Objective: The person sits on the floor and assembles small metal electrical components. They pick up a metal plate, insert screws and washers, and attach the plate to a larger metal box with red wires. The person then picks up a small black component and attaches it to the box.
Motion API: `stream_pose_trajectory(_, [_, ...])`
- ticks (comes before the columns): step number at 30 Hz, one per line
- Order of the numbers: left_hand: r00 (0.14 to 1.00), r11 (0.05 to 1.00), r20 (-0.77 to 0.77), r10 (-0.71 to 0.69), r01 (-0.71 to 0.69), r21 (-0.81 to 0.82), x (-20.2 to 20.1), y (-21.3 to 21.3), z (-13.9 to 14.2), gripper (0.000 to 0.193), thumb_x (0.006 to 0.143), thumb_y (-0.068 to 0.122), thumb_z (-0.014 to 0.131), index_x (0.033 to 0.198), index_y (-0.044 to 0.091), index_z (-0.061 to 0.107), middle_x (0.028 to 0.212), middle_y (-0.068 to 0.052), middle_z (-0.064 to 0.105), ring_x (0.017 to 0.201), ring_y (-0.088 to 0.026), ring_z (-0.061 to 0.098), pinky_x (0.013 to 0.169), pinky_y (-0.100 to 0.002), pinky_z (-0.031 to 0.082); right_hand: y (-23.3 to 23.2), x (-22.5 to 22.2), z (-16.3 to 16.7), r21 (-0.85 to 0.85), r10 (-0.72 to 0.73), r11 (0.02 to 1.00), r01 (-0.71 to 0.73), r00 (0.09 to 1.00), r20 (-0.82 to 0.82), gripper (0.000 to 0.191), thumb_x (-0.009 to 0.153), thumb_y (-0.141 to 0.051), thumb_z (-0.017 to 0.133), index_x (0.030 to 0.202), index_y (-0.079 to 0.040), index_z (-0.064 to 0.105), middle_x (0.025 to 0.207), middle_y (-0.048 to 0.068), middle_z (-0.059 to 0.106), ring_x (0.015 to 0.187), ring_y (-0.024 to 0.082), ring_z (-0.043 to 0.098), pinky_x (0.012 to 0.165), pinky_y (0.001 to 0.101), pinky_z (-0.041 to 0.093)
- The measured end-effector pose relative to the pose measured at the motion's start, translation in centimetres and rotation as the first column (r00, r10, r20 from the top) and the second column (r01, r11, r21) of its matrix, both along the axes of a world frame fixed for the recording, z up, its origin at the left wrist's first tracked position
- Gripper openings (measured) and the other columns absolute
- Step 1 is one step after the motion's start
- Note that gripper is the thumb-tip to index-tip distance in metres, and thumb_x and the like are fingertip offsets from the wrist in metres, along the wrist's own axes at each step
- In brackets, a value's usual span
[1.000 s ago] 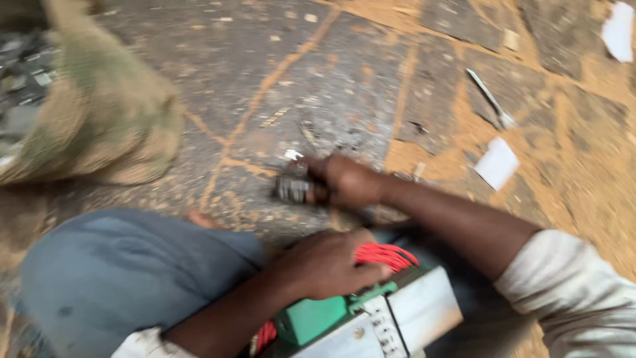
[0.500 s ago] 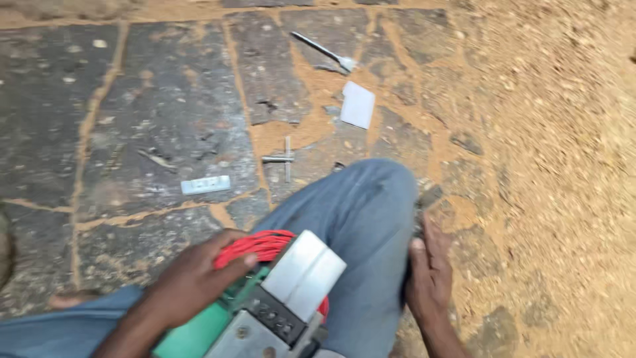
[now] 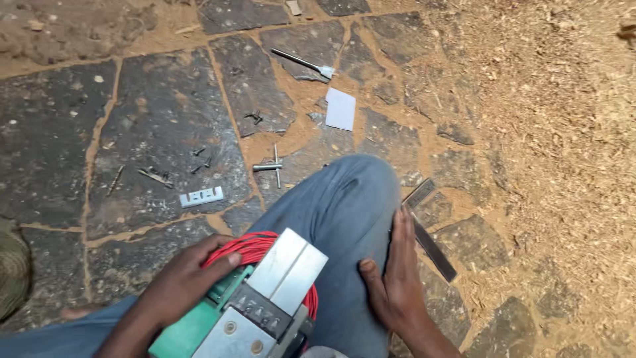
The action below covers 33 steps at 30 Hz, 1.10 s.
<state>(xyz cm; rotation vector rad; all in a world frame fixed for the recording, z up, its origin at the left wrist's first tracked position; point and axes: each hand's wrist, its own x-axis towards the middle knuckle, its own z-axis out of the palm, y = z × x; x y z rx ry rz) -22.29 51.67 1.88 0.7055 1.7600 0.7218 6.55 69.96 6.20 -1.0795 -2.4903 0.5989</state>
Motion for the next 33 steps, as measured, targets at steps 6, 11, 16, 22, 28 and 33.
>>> stream_pose_trajectory(6, [0.999,0.998,0.006,-0.053,0.053,0.044,0.2,0.4,-0.1,0.051,0.089,0.049,0.063,0.122,0.011,0.072,0.108,-0.008,0.076,0.1,-0.019,0.075,0.09,-0.034,0.054,11.6,-4.5,-0.9,-0.4,-0.108,0.912,0.09,0.994,-0.023,0.065,0.105,-0.045,0.048,0.158,-0.01,0.036,0.156,0.02,0.051,0.141,0.035,0.052,0.117,0.0486,0.04])
stream_pose_trajectory(11, [0.999,0.998,0.003,-0.036,0.035,0.05,-0.1,0.5,-0.7,0.05,0.09,0.05,0.064,0.122,0.012,0.072,0.11,-0.007,0.074,0.104,-0.019,0.068,0.093,-0.033,0.052,14.6,-2.0,-5.4,-0.842,-0.611,0.481,-0.243,0.596,-0.521,0.047,0.11,-0.028,0.046,0.149,-0.001,0.052,0.142,0.026,0.064,0.132,0.036,0.062,0.118,0.0484,0.048])
stream_pose_trajectory(16, [0.998,1.0,0.065,-0.016,0.016,-0.005,-0.1,0.5,-1.4,0.048,0.09,0.048,0.064,0.119,0.01,0.074,0.108,-0.008,0.075,0.103,-0.019,0.069,0.092,-0.034,0.053,11.9,0.8,-3.1,-0.689,-0.794,0.366,-0.625,0.177,-0.582,0.053,0.106,-0.041,0.044,0.144,-0.006,0.054,0.136,0.019,0.064,0.128,0.032,0.061,0.11,0.0472,0.049])
stream_pose_trajectory(22, [0.996,1.0,0.09,-0.004,0.003,0.012,-0.1,0.5,-1.2,0.048,0.091,0.049,0.063,0.117,0.011,0.073,0.107,-0.008,0.075,0.1,-0.018,0.074,0.091,-0.034,0.054,5.9,3.1,6.2,-0.279,-0.232,0.959,-0.054,0.42,-0.877,0.048,0.119,-0.042,0.044,0.146,-0.004,0.056,0.143,0.02,0.052,0.138,0.035,0.046,0.121,0.05,0.042])
stream_pose_trajectory(28, [0.999,1.0,0.039,-0.012,0.011,0.025,0.3,0.5,-1.0,0.052,0.091,0.054,0.061,0.118,0.01,0.074,0.11,-0.009,0.073,0.102,-0.02,0.072,0.093,-0.036,0.053,3.1,0.6,-0.6,0.142,-0.018,0.99,0.005,0.996,0.089,0.077,0.102,-0.043,0.055,0.16,0.002,0.032,0.165,0.032,0.032,0.149,0.043,0.033,0.117,0.0537,0.035])
stream_pose_trajectory(33, [0.997,0.967,0.048,-0.059,0.046,0.25,-0.2,-0.4,-1.3,0.063,0.091,0.056,0.056,0.137,0.013,0.064,0.129,-0.01,0.071,0.12,-0.021,0.065,0.102,-0.035,0.046,2.2,3.8,-2.3,-0.142,-0.386,0.915,0.378,0.922,-0.033,0.05,0.103,-0.014,0.055,0.152,-0.009,0.052,0.141,0.015,0.063,0.114,0.028,0.066,0.096,0.0361,0.053])
